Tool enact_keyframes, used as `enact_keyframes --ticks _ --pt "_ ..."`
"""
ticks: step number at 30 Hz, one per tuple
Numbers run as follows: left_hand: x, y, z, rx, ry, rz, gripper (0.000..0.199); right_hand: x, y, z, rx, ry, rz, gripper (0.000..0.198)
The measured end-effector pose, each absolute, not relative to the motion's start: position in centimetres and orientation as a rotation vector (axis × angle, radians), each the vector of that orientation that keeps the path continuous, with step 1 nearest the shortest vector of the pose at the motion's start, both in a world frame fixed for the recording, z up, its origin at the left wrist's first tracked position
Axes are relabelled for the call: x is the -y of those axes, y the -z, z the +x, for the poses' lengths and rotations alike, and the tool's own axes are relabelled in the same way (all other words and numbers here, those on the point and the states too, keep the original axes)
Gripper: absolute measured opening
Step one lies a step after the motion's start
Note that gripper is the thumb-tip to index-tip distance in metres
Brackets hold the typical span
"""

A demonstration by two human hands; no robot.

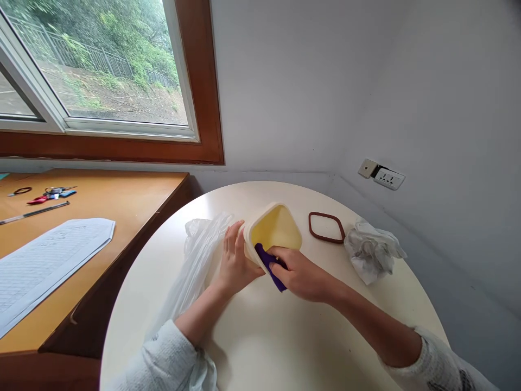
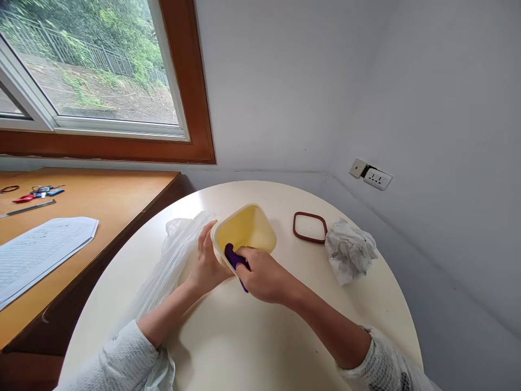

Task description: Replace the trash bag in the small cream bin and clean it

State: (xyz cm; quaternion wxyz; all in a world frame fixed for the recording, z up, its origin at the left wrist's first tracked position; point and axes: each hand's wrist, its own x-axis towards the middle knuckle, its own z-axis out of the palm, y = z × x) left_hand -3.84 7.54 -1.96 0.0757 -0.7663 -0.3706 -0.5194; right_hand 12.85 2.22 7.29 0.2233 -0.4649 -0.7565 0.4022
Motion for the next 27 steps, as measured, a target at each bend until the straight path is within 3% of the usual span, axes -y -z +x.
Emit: enact_keyframes --ticks 9,15,20,27 --pt "-7.5 2.1 -3.9 1.189 1.617 -2.293 0.099 -3.5 -7.7 10.5 1.749 -1.234 -1.026 0.017" --pt "-7.9 2.5 -4.1 1.232 1.649 -2.294 0.105 -2.4 -7.0 10.1 1.912 -0.842 -1.117 0.015" --pt "-8.3 2.2 -4.5 1.298 1.688 -2.347 0.116 -1.4 -5.1 12.2 2.262 -0.336 -1.142 0.020" --pt "-8.0 1.4 -4.2 1.102 1.575 -2.423 0.109 -2.1 -4.4 16.6 2.615 0.017 -0.977 0.031"
